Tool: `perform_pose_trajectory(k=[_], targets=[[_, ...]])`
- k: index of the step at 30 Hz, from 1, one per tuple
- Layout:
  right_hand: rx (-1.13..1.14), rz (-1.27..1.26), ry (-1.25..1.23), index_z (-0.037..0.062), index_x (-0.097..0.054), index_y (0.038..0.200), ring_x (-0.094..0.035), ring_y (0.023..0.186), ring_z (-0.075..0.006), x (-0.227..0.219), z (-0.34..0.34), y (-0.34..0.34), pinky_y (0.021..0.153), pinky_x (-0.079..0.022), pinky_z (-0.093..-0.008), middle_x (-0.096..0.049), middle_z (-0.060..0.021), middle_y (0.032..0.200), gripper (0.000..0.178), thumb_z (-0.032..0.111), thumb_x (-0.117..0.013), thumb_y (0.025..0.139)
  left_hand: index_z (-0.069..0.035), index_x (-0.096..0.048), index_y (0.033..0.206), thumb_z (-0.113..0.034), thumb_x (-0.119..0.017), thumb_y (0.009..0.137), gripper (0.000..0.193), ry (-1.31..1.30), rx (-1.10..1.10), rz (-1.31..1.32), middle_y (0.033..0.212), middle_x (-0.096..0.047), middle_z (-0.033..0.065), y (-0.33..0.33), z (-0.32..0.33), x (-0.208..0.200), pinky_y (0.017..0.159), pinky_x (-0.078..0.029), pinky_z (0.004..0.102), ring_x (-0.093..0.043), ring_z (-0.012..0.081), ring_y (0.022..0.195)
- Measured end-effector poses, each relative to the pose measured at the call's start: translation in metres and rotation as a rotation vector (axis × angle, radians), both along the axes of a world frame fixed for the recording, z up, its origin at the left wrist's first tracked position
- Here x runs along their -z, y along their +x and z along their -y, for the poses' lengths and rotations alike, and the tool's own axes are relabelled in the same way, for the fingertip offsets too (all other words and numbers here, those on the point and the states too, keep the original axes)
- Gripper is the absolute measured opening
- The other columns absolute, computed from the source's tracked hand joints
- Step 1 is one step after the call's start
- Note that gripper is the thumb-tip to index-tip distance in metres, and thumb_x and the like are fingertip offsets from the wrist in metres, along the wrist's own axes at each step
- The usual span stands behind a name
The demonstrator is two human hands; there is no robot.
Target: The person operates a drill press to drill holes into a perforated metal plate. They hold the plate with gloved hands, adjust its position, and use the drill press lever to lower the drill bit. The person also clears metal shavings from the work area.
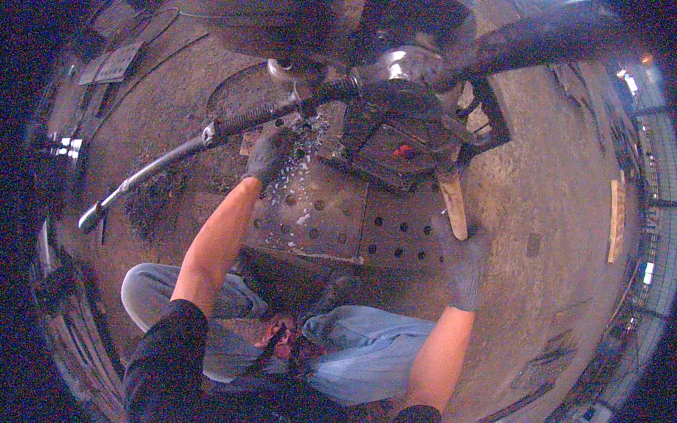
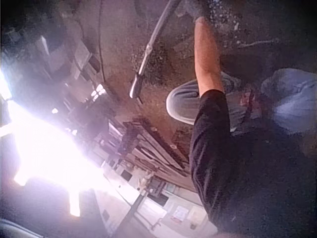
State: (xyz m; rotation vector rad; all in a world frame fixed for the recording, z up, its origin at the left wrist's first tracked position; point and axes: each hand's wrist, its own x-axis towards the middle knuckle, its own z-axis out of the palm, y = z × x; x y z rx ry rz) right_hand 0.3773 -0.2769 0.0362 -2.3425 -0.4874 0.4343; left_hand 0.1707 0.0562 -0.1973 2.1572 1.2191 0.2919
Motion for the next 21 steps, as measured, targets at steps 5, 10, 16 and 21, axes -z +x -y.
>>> perform_pose_trajectory(k=[5, 10, 16, 21], targets=[[0.037, -0.049, -0.007, 0.0005, -0.072, 0.098, -0.055, 0.074, -0.0108, -0.009, 0.0, -0.005, 0.066, -0.044, -0.0298, -0.066, -0.0014, 0.082, 0.032, 0.027, -0.08, 0.082, -0.014, -0.061, 0.126, -0.048, -0.048, 0.1, 0.045, 0.012, -0.072, -0.093, 0.116, -0.067, 0.0243, 0.014, 0.015, -0.042, 0.09, -0.05, 0.0522, -0.063, 0.0455, 0.107], [0.007, -0.002, 0.012, 0.0012, -0.071, 0.094, -0.053, 0.07, -0.0094, 0.0, 0.003, -0.001, 0.063, -0.043, -0.0287, -0.063, 0.0, 0.078, 0.029, 0.026, -0.079, 0.082, -0.016, -0.061, 0.126, -0.048, -0.046, 0.099, 0.045, 0.01, -0.056, -0.134, 0.121, -0.066, 0.0224, 0.015, 0.003, -0.02, 0.091, -0.05, 0.0519, -0.063, 0.0447, 0.11], [0.01, 0.045, -0.036, 0.0017, -0.07, 0.091, -0.053, 0.069, -0.008, 0.012, 0.007, 0.007, 0.061, -0.042, -0.0274, -0.063, 0.0005, 0.077, 0.026, 0.025, -0.079, 0.083, -0.017, -0.062, 0.127, -0.05, -0.047, 0.097, 0.047, 0.165, 0.051, -0.075, 0.128, -0.062, 0.0207, 0.019, -0.01, 0.012, 0.094, -0.05, 0.0506, -0.06, 0.0418, 0.116], [-0.034, 0.062, 0.057, 0.0018, -0.069, 0.091, -0.054, 0.07, -0.0082, 0.014, 0.01, 0.007, 0.063, -0.044, -0.0278, -0.064, 0.0004, 0.079, 0.026, 0.024, -0.079, 0.083, -0.012, -0.07, 0.118, -0.032, -0.05, 0.098, 0.034, 0.102, -0.027, -0.171, 0.118, -0.068, 0.0213, 0.023, -0.006, -0.007, 0.091, -0.051, 0.0498, -0.065, 0.0414, 0.109]])
